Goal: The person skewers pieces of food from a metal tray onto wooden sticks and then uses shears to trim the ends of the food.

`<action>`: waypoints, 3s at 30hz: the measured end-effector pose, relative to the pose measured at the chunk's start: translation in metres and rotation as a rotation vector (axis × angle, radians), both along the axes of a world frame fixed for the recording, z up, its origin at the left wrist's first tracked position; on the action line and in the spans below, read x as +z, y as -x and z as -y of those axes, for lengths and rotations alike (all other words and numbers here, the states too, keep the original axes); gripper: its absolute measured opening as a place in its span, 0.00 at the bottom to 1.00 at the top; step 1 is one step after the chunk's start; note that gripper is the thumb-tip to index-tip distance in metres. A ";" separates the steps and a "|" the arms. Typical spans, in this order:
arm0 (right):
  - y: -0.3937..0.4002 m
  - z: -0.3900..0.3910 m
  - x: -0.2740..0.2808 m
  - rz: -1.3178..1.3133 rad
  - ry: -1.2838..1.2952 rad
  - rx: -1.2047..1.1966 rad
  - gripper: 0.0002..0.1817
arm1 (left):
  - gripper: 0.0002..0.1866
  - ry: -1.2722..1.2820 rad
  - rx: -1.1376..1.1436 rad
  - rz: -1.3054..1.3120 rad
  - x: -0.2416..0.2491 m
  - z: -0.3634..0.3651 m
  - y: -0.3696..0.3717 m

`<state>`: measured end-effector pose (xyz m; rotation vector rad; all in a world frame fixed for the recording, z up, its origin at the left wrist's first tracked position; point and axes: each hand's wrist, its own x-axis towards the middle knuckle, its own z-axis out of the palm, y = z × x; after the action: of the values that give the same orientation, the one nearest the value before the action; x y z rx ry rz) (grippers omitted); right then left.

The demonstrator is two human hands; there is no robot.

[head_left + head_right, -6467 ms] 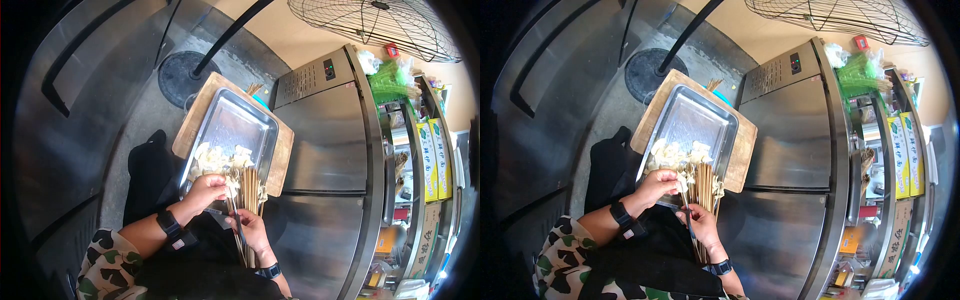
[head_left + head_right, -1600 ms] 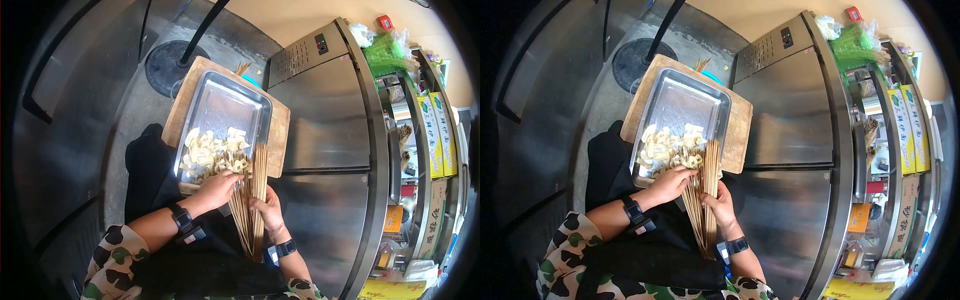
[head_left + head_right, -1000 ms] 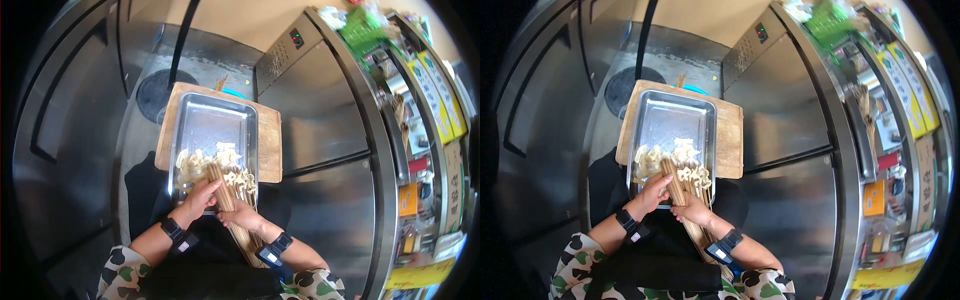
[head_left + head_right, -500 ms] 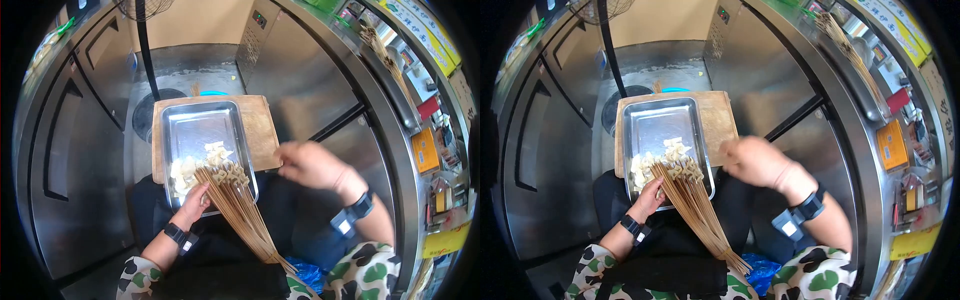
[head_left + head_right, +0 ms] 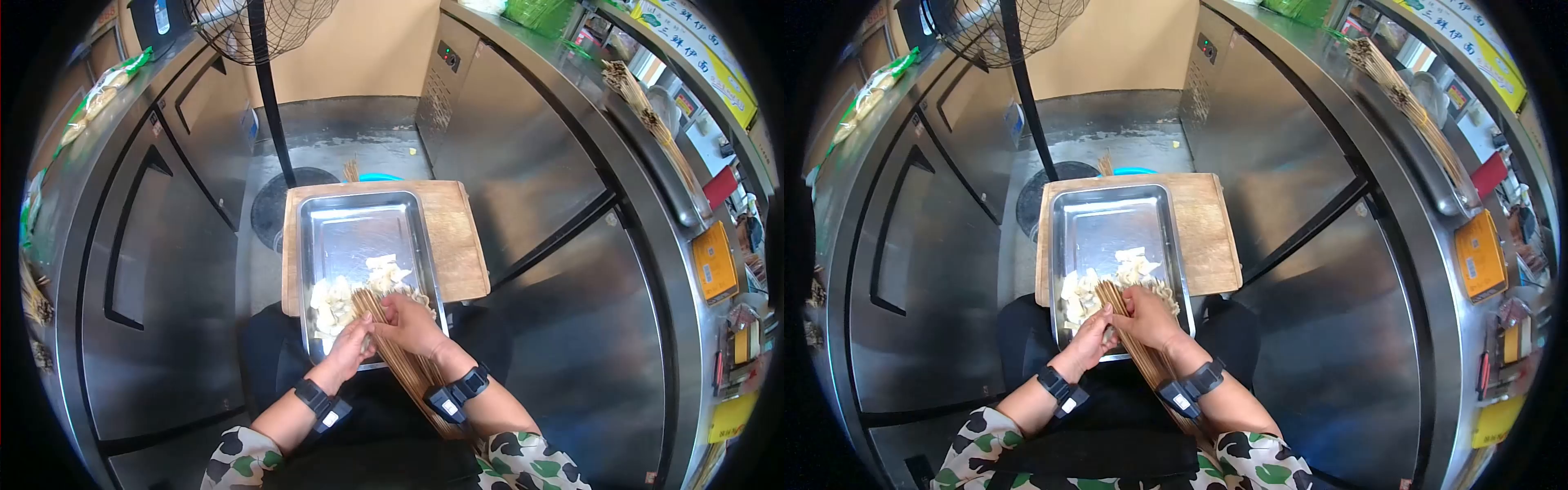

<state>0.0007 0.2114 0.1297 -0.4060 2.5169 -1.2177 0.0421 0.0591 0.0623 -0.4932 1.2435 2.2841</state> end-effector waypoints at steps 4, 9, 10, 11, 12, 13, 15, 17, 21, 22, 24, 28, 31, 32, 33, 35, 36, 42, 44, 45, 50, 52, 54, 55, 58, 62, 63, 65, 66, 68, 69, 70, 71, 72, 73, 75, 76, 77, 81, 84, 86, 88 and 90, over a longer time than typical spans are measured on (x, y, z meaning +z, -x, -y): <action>0.004 -0.005 -0.007 -0.145 -0.095 0.040 0.30 | 0.22 0.065 -0.075 -0.062 0.013 -0.005 -0.002; 0.006 -0.019 -0.016 0.053 0.191 -0.023 0.25 | 0.18 0.171 -0.093 -0.187 0.011 -0.020 0.005; 0.007 -0.023 -0.021 0.101 0.238 -0.047 0.26 | 0.17 0.199 -0.081 -0.165 0.012 -0.020 0.006; 0.008 -0.026 -0.028 0.150 0.288 -0.073 0.27 | 0.16 0.231 -0.071 -0.143 0.012 -0.020 0.007; 0.011 -0.026 -0.030 0.201 0.399 -0.070 0.23 | 0.13 0.218 0.020 -0.124 0.012 -0.023 0.010; 0.011 -0.031 -0.030 0.415 0.613 -0.068 0.22 | 0.12 0.224 0.052 -0.135 0.014 -0.025 0.012; 0.013 -0.037 -0.028 0.623 0.895 -0.036 0.17 | 0.10 0.227 0.113 -0.162 0.022 -0.028 0.017; 0.016 -0.042 -0.036 0.771 0.943 -0.013 0.14 | 0.07 0.175 0.120 -0.146 0.021 -0.029 0.019; 0.015 -0.046 -0.037 0.882 0.997 -0.019 0.09 | 0.07 0.152 0.121 -0.120 0.023 -0.033 0.020; 0.014 -0.046 -0.037 0.861 0.982 -0.032 0.10 | 0.07 0.141 0.118 -0.115 0.025 -0.033 0.019; 0.012 -0.046 -0.037 0.816 0.947 -0.059 0.10 | 0.08 0.133 0.125 -0.120 0.025 -0.031 0.019; 0.011 -0.044 -0.046 0.736 0.960 -0.030 0.14 | 0.07 0.170 0.129 -0.136 0.030 -0.033 0.021; 0.013 -0.045 -0.049 0.703 0.900 -0.003 0.15 | 0.05 0.191 0.117 -0.142 0.034 -0.032 0.026; 0.012 -0.045 -0.049 0.712 0.913 -0.016 0.15 | 0.04 0.191 0.110 -0.142 0.035 -0.031 0.027; 0.013 -0.045 -0.048 0.721 0.925 -0.028 0.15 | 0.04 0.196 0.102 -0.141 0.036 -0.030 0.027; 0.012 -0.045 -0.047 0.735 0.943 -0.051 0.13 | 0.03 0.206 0.093 -0.141 0.039 -0.027 0.025; 0.011 -0.045 -0.045 0.740 0.950 -0.064 0.11 | 0.03 0.197 0.102 -0.123 0.039 -0.025 0.025; 0.012 -0.042 -0.047 0.753 0.959 -0.063 0.11 | 0.02 0.111 0.127 -0.080 0.041 -0.025 0.021; 0.012 -0.041 -0.050 0.736 0.967 -0.031 0.12 | 0.02 0.147 0.161 -0.088 0.043 -0.029 0.019; 0.012 -0.042 -0.049 0.732 0.958 -0.027 0.12 | 0.02 0.164 0.176 -0.095 0.043 -0.031 0.020; 0.010 -0.044 -0.039 0.712 0.943 0.011 0.15 | 0.05 0.197 0.163 -0.201 0.030 -0.029 0.021; 0.010 -0.043 -0.038 0.712 0.949 0.021 0.15 | 0.06 0.182 0.169 -0.169 0.030 -0.028 0.020; 0.010 -0.042 -0.040 0.711 0.951 0.006 0.16 | 0.08 0.130 0.196 -0.093 0.035 -0.025 0.021; 0.011 -0.043 -0.041 0.709 0.925 0.006 0.16 | 0.08 0.066 0.253 -0.058 0.036 -0.022 0.021; 0.012 -0.044 -0.042 0.702 0.884 -0.002 0.15 | 0.11 -0.212 0.372 0.096 0.037 0.000 0.022; 0.013 -0.044 -0.040 0.708 0.898 -0.021 0.13 | 0.20 -0.241 0.335 0.138 0.045 0.016 0.018; 0.013 -0.044 -0.040 0.712 0.895 -0.023 0.13 | 0.20 -0.228 0.318 0.117 0.043 0.016 0.017; 0.013 -0.043 -0.041 0.734 0.917 -0.022 0.13 | 0.19 -0.207 0.284 0.078 0.039 0.018 0.016; 0.013 -0.042 -0.040 0.739 0.920 -0.026 0.13 | 0.18 -0.209 0.268 0.073 0.038 0.018 0.016; 0.013 -0.041 -0.037 0.739 0.912 -0.025 0.13 | 0.17 -0.213 0.233 0.060 0.037 0.016 0.017; 0.014 -0.041 -0.037 0.735 0.903 -0.022 0.14 | 0.15 -0.189 0.236 0.054 0.036 0.014 0.017; 0.014 -0.041 -0.036 0.731 0.894 -0.019 0.14 | 0.13 -0.164 0.238 0.049 0.035 0.011 0.016; 0.013 -0.041 -0.035 0.729 0.890 -0.022 0.14 | 0.11 -0.140 0.240 0.044 0.034 0.009 0.016; 0.013 -0.041 -0.033 0.727 0.887 -0.024 0.14 | 0.11 -0.136 0.268 0.055 0.033 0.008 0.017; 0.013 -0.040 -0.031 0.724 0.884 -0.027 0.14 | 0.10 -0.131 0.296 0.066 0.030 0.008 0.018; 0.013 -0.039 -0.029 0.729 0.891 -0.020 0.13 | 0.09 -0.132 0.324 0.058 0.022 0.008 0.020; 0.013 -0.039 -0.030 0.732 0.891 -0.011 0.13 | 0.09 -0.139 0.324 0.040 0.017 0.009 0.021; 0.013 -0.038 -0.031 0.734 0.892 -0.002 0.13 | 0.09 -0.145 0.323 0.022 0.014 0.009 0.022; 0.013 -0.036 -0.030 0.747 0.910 -0.009 0.13 | 0.10 -0.058 0.316 0.000 0.019 0.001 0.027; 0.013 -0.036 -0.034 0.738 0.909 0.012 0.13 | 0.11 -0.011 0.294 -0.024 0.020 -0.001 0.027; 0.013 -0.036 -0.035 0.740 0.910 0.019 0.14 | 0.12 0.011 0.272 -0.046 0.020 0.000 0.027; 0.014 -0.036 -0.036 0.750 0.917 0.027 0.14 | 0.12 0.016 0.252 -0.088 0.022 0.001 0.026; 0.014 -0.036 -0.035 0.747 0.901 0.026 0.15 | 0.12 0.022 0.251 -0.106 0.027 -0.001 0.025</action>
<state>-0.0130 0.2473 0.0950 -0.1169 1.2606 -1.9784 0.0172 0.0603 0.0895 -0.5716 1.3234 2.5369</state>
